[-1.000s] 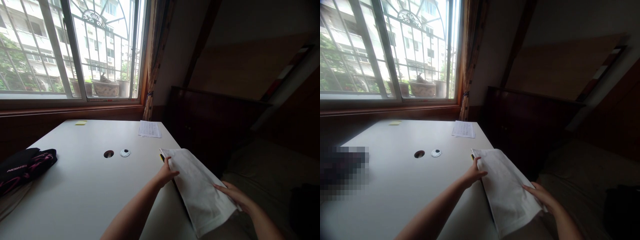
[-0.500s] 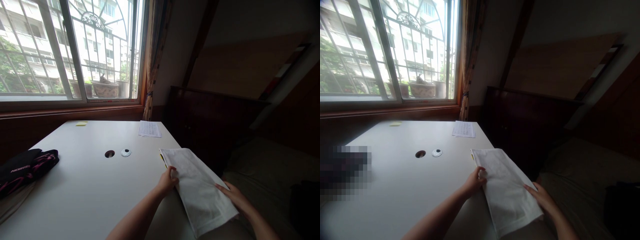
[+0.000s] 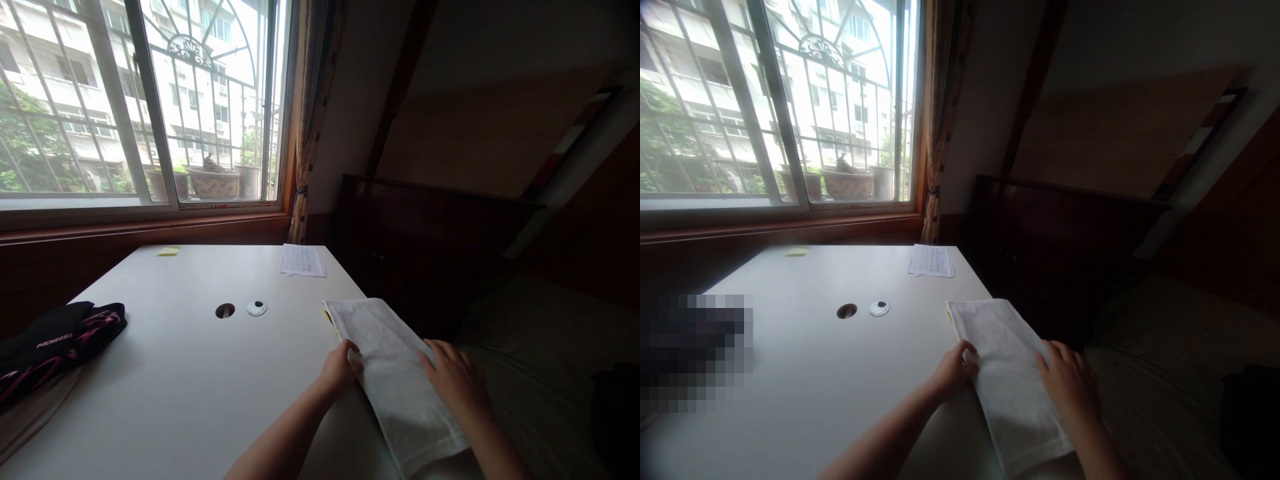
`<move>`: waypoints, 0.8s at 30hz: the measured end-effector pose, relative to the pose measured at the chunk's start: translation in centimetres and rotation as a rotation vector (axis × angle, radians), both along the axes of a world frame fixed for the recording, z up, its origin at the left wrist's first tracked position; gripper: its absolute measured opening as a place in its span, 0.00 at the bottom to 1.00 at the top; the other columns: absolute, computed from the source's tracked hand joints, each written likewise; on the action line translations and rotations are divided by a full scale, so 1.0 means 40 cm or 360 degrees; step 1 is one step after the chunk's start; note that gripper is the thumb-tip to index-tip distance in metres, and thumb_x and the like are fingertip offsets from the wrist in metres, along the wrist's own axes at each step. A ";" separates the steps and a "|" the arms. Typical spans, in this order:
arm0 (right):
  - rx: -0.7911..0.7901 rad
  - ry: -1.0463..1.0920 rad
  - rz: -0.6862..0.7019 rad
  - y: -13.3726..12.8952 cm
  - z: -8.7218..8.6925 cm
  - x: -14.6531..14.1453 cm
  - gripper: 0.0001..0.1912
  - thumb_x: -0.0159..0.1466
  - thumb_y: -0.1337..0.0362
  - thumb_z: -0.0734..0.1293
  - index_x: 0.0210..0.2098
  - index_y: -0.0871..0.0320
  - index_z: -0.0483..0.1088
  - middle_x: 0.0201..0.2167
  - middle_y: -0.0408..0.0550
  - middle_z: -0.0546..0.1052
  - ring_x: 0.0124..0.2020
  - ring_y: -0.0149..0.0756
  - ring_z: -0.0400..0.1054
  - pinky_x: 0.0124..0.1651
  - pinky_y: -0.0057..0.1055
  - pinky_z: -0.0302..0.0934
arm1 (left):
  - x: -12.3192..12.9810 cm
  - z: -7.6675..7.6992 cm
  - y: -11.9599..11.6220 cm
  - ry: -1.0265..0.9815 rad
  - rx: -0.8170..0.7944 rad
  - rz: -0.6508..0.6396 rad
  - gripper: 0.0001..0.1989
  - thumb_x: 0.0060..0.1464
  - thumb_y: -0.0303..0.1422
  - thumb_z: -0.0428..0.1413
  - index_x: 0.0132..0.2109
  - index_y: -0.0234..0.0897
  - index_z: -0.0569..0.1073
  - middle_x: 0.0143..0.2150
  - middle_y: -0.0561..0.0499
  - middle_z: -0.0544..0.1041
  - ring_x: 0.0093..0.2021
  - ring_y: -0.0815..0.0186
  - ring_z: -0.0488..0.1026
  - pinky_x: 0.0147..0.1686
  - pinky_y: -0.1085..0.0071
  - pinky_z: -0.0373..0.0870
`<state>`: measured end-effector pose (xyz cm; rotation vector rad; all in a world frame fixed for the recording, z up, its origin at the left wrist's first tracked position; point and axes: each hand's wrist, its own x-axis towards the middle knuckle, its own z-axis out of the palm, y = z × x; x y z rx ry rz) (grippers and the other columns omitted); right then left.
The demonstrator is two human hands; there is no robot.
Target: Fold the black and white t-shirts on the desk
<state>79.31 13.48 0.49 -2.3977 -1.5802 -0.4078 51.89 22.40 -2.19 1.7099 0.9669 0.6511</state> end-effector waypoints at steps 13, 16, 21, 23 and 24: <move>-0.0336 0.0127 0.0959 0.016 -0.092 -0.276 0.34 0.71 0.47 0.54 0.73 0.45 0.44 0.73 0.44 0.49 0.73 0.47 0.42 0.72 0.53 0.40 | -0.151 0.023 0.018 -0.0051 0.0232 0.0012 0.20 0.55 0.24 0.49 0.54 0.38 0.66 0.27 0.56 0.75 0.24 0.67 0.75 0.36 0.71 0.70; -0.0370 0.0140 0.1041 -0.008 -0.082 -0.291 0.35 0.70 0.46 0.57 0.73 0.42 0.42 0.74 0.42 0.46 0.74 0.48 0.40 0.72 0.54 0.39 | -0.229 0.019 0.049 -0.0036 0.0367 0.0040 0.17 0.57 0.25 0.48 0.53 0.39 0.67 0.33 0.54 0.76 0.28 0.67 0.76 0.37 0.70 0.71; -0.0502 0.0327 0.1177 -0.014 -0.062 -0.299 0.35 0.69 0.46 0.59 0.72 0.43 0.46 0.74 0.41 0.45 0.74 0.48 0.39 0.73 0.51 0.37 | -0.384 -0.001 0.080 0.0088 0.0732 0.0056 0.13 0.59 0.27 0.50 0.50 0.38 0.70 0.45 0.45 0.76 0.43 0.63 0.76 0.45 0.67 0.74; -0.0497 0.0487 0.1142 0.010 -0.053 -0.280 0.34 0.71 0.46 0.55 0.73 0.46 0.45 0.74 0.43 0.46 0.73 0.45 0.41 0.73 0.47 0.40 | -0.456 -0.014 0.081 0.0207 0.0943 0.0024 0.15 0.61 0.27 0.49 0.53 0.39 0.70 0.50 0.44 0.76 0.48 0.61 0.75 0.49 0.63 0.74; -0.0466 0.0555 0.1086 0.030 -0.050 -0.269 0.33 0.72 0.47 0.53 0.73 0.48 0.45 0.74 0.44 0.47 0.73 0.43 0.43 0.73 0.45 0.42 | -0.492 -0.021 0.080 0.0276 0.1058 0.0015 0.16 0.61 0.28 0.49 0.55 0.40 0.70 0.53 0.43 0.76 0.52 0.59 0.74 0.53 0.60 0.73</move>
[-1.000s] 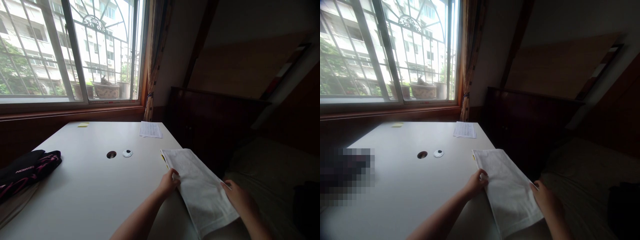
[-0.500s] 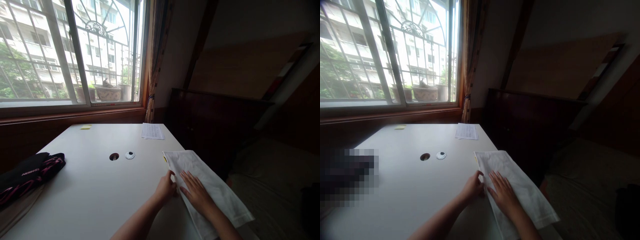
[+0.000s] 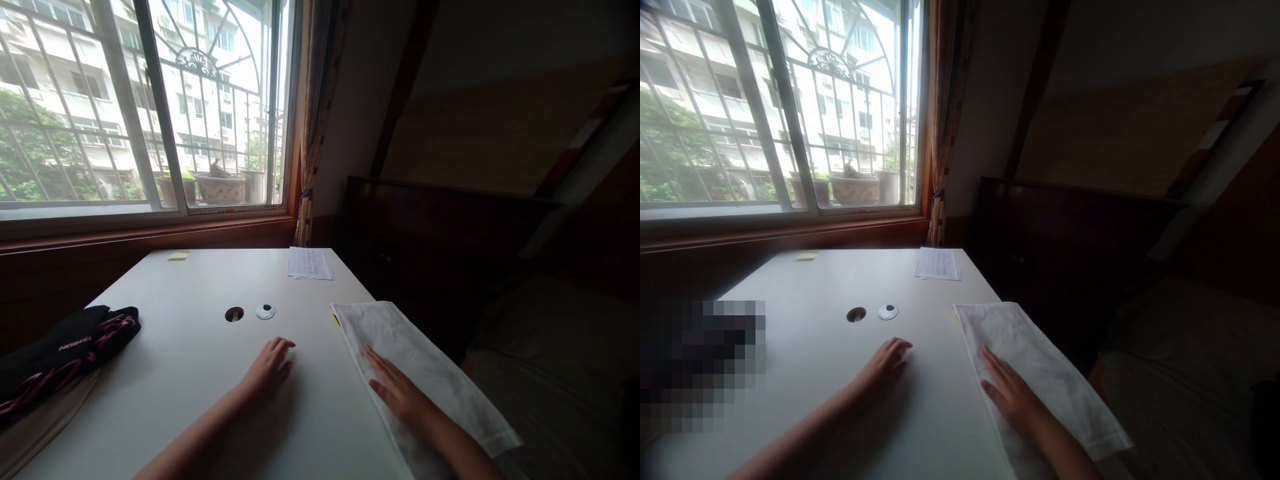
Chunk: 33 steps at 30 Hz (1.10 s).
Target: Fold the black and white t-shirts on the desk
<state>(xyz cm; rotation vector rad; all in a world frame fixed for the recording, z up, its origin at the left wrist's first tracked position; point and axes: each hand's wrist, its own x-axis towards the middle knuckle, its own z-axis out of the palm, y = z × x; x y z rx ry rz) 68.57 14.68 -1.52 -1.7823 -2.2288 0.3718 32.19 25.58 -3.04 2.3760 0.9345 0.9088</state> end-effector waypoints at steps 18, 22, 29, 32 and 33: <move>0.0081 -0.0389 -0.0043 0.326 -0.010 -0.057 0.34 0.71 0.48 0.51 0.74 0.48 0.41 0.74 0.43 0.48 0.74 0.41 0.38 0.73 0.48 0.33 | -0.178 -0.034 -0.023 0.0580 0.0423 0.0263 0.19 0.66 0.33 0.49 0.62 0.44 0.70 0.65 0.46 0.70 0.67 0.53 0.64 0.65 0.48 0.61; 0.0121 -0.0424 0.0081 0.303 -0.004 -0.081 0.32 0.71 0.52 0.54 0.73 0.47 0.46 0.74 0.41 0.45 0.74 0.40 0.36 0.73 0.47 0.31 | -0.179 -0.032 -0.021 0.0594 0.0406 0.0259 0.19 0.66 0.32 0.49 0.62 0.46 0.70 0.66 0.47 0.70 0.67 0.54 0.63 0.66 0.48 0.61; 0.0142 -0.0247 0.0049 0.313 -0.018 -0.081 0.32 0.73 0.49 0.50 0.73 0.50 0.48 0.74 0.43 0.48 0.73 0.37 0.41 0.73 0.43 0.35 | -0.183 -0.028 -0.022 0.0631 0.0366 0.0235 0.20 0.66 0.33 0.49 0.63 0.46 0.69 0.67 0.48 0.68 0.68 0.55 0.62 0.66 0.49 0.59; 0.0160 -0.0221 -0.0322 0.350 -0.044 -0.041 0.31 0.73 0.50 0.46 0.71 0.53 0.53 0.71 0.45 0.56 0.72 0.36 0.46 0.73 0.40 0.39 | -0.184 -0.022 -0.025 0.0629 0.0347 0.0220 0.20 0.66 0.33 0.49 0.63 0.46 0.69 0.67 0.47 0.68 0.69 0.55 0.61 0.66 0.48 0.59; 0.0156 -0.0239 -0.0452 0.364 -0.051 -0.020 0.31 0.73 0.50 0.46 0.70 0.53 0.55 0.71 0.45 0.58 0.72 0.38 0.47 0.72 0.41 0.39 | -0.184 -0.020 -0.026 0.0631 0.0340 0.0213 0.20 0.66 0.32 0.48 0.63 0.46 0.69 0.67 0.47 0.67 0.69 0.55 0.61 0.66 0.48 0.59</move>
